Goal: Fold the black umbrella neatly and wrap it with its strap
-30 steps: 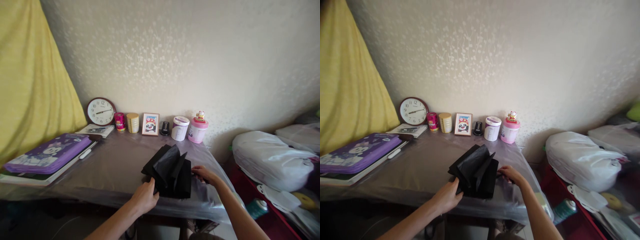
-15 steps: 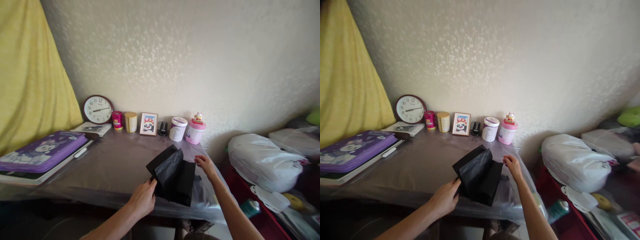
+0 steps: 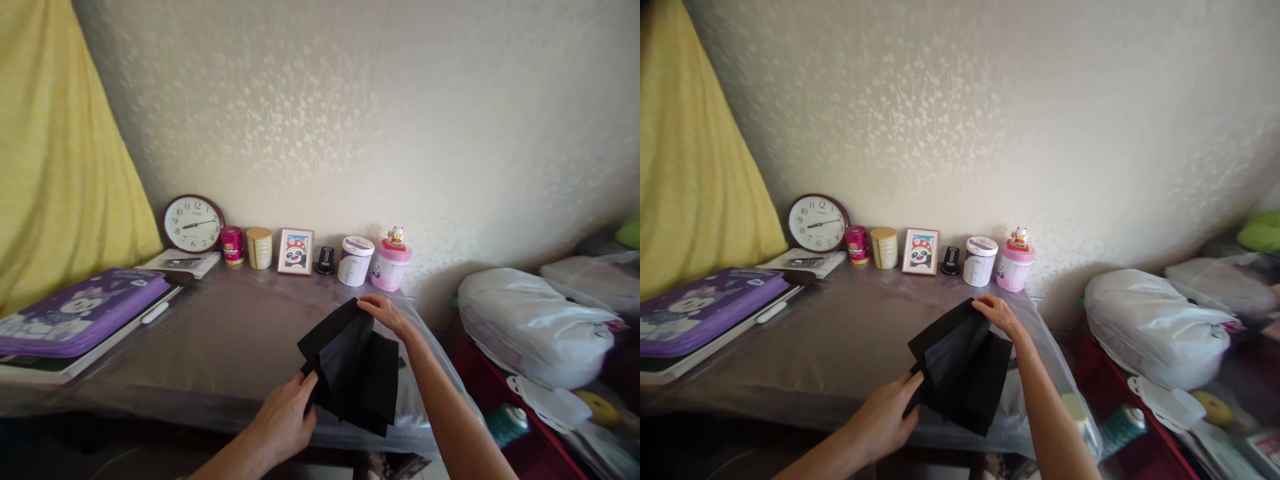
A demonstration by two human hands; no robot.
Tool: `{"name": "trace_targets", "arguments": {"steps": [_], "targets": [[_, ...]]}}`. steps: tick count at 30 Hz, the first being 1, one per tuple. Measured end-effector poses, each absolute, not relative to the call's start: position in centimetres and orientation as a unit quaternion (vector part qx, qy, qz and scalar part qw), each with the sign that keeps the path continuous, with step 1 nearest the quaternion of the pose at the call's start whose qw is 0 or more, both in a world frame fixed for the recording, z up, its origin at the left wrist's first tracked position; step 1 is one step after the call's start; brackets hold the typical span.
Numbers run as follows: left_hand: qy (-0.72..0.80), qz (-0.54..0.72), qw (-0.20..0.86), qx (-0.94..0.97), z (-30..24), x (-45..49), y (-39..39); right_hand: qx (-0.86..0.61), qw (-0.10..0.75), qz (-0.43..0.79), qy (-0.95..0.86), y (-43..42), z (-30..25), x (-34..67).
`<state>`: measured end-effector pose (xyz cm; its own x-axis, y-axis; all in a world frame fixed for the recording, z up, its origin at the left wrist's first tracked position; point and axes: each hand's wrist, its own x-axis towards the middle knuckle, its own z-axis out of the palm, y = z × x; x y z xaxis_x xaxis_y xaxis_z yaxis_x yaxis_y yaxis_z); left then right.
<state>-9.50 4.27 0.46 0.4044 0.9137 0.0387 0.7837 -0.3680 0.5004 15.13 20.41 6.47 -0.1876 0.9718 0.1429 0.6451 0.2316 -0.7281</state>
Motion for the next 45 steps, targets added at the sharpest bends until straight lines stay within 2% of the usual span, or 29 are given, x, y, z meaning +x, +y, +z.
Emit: {"name": "trace_targets", "arguments": {"steps": [6, 12, 19, 24, 29, 45], "targets": [[0.54, 0.199, 0.222, 0.787, 0.0, -9.7, 4.6, -0.568, 0.294, 0.247, -0.728, 21.1, 5.7, 15.1], [0.576, 0.16, 0.199, 0.776, -0.3, -8.8, 4.6, -0.59, 0.306, 0.211, -0.717, 21.6, 5.2, 15.0], [0.565, 0.137, 0.207, 0.787, 0.1, -7.7, 3.5, -0.616, 0.275, 0.169, -0.719, 21.6, 5.2, 15.1], [0.558, 0.12, 0.222, 0.79, 0.3, -7.7, 3.2, -0.581, 0.241, 0.216, -0.747, 21.8, 4.9, 16.0], [0.557, 0.113, 0.218, 0.794, 0.2, -7.8, 3.2, -0.596, 0.219, 0.149, -0.758, 21.8, 5.1, 15.9], [0.555, 0.084, 0.182, 0.808, 0.2, -7.2, 2.9, -0.609, 0.224, 0.084, -0.756, 22.5, 4.0, 12.5]]}}
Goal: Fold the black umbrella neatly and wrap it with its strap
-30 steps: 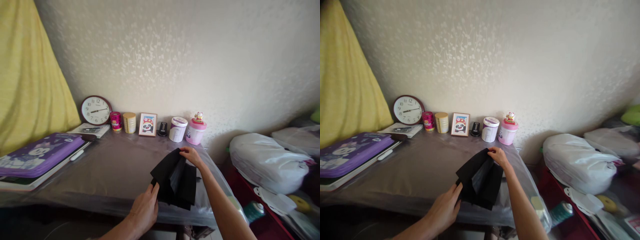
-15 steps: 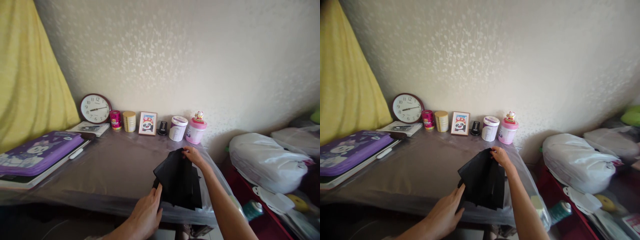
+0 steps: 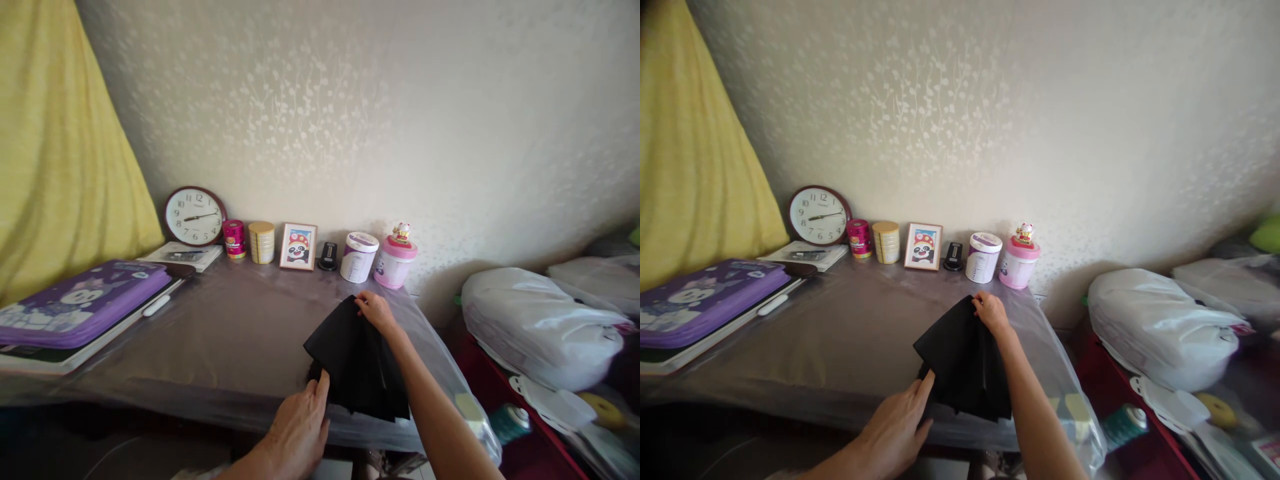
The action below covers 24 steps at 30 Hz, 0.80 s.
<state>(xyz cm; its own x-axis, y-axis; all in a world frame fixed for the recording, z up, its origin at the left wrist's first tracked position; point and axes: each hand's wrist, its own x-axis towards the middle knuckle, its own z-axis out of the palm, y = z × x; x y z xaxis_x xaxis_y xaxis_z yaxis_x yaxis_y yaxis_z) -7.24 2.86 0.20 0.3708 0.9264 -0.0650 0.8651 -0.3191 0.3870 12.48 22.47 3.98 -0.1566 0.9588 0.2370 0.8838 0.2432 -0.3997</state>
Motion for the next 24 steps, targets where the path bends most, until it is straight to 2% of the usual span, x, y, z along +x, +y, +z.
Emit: {"name": "trace_targets", "arguments": {"steps": [4, 13, 18, 24], "targets": [[0.557, 0.059, 0.172, 0.81, 0.4, -6.9, 2.8, -0.592, 0.229, 0.079, -0.769, 22.4, 4.1, 12.1], [0.559, 0.037, 0.167, 0.812, 1.9, -6.9, 2.4, -0.627, 0.155, 0.039, -0.762, 22.1, 4.2, 11.3], [0.574, 0.118, 0.107, 0.803, 3.1, -6.9, 2.6, -0.634, 0.145, 0.03, -0.759, 22.0, 4.2, 11.0], [0.452, 0.186, 0.07, 0.87, 1.1, -6.4, 5.0, -0.636, 0.14, 0.03, -0.759, 21.8, 4.4, 10.9]]}}
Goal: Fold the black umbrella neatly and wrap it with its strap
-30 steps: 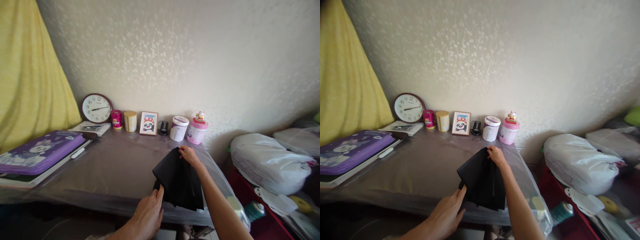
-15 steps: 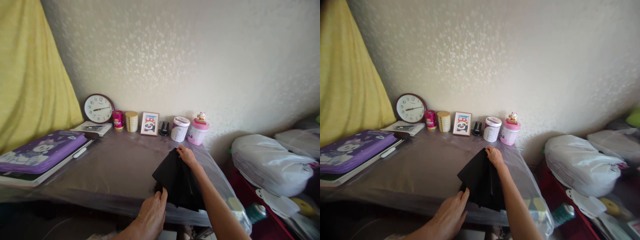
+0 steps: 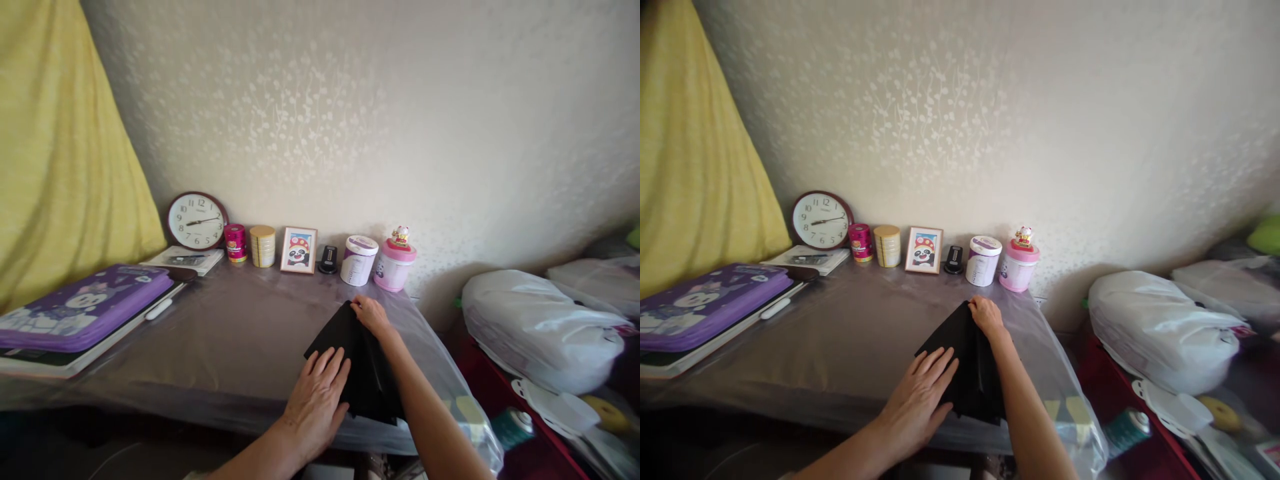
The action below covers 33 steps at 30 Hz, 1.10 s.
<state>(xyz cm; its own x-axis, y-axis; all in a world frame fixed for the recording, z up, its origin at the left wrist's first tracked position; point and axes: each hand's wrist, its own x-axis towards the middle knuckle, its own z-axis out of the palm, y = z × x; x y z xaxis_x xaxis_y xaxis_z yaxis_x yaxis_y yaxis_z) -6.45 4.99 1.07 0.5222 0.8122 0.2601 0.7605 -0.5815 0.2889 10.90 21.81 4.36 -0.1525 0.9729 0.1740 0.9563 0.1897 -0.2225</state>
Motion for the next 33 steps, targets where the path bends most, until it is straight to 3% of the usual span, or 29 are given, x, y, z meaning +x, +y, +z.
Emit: {"name": "trace_targets", "arguments": {"steps": [6, 12, 15, 26, 33], "targets": [[0.465, 0.177, 0.102, 0.861, -1.4, -6.0, 5.7, -0.566, 0.163, -0.045, -0.807, 19.0, 7.0, 9.9], [0.504, 0.137, 0.136, 0.842, 0.0, -5.7, 5.1, -0.37, 0.049, 0.026, -0.927, 14.5, 5.8, 7.7], [0.516, 0.117, 0.153, 0.835, 0.6, -5.6, 4.9, -0.327, 0.036, 0.022, -0.944, 14.3, 4.3, 7.7], [0.551, 0.09, 0.192, 0.807, 0.9, -5.4, 4.7, -0.448, 0.009, -0.032, -0.893, 18.5, 2.6, 8.9], [0.545, 0.09, 0.17, 0.816, 0.2, -5.6, 4.7, -0.604, 0.091, -0.061, -0.789, 20.3, 2.7, 11.1]]}}
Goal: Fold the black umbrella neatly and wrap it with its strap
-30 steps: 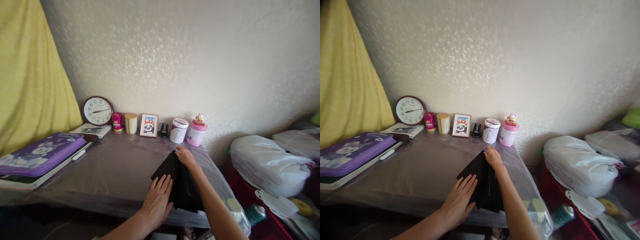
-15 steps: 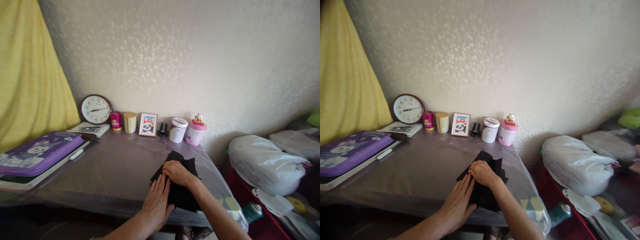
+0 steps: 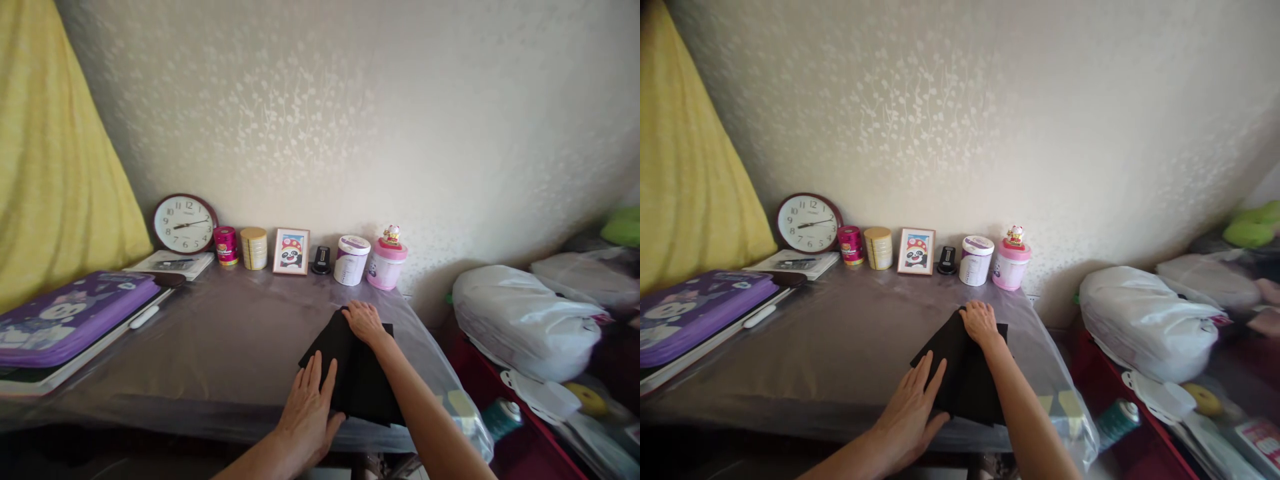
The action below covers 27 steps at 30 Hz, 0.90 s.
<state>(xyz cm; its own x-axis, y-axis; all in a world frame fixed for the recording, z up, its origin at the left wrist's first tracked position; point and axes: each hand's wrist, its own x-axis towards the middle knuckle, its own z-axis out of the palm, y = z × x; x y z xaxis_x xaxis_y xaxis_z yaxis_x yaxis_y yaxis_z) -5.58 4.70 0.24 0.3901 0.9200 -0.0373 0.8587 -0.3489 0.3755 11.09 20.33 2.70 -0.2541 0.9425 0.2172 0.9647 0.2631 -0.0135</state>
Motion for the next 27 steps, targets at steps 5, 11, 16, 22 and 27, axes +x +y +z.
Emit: {"name": "trace_targets", "arguments": {"steps": [5, 11, 16, 22, 27], "targets": [[0.539, 0.093, 0.156, 0.822, 0.0, -5.8, 4.7, -0.713, 0.153, -0.057, -0.682, 19.9, 4.7, 16.2], [0.537, 0.123, 0.124, 0.825, -0.6, -6.1, 5.0, -0.749, 0.139, 0.148, -0.63, 17.9, 5.9, 19.9], [0.524, 0.128, 0.095, 0.837, -0.8, -6.1, 5.0, -0.716, 0.178, 0.317, -0.596, 16.6, 6.2, 18.6], [0.512, 0.115, 0.095, 0.846, -0.5, -6.2, 5.1, -0.705, 0.145, 0.361, -0.592, 15.3, 7.4, 16.6], [0.522, 0.1, 0.124, 0.838, 0.3, -6.4, 5.2, -0.686, 0.174, 0.381, -0.595, 14.6, 8.2, 15.8]]}}
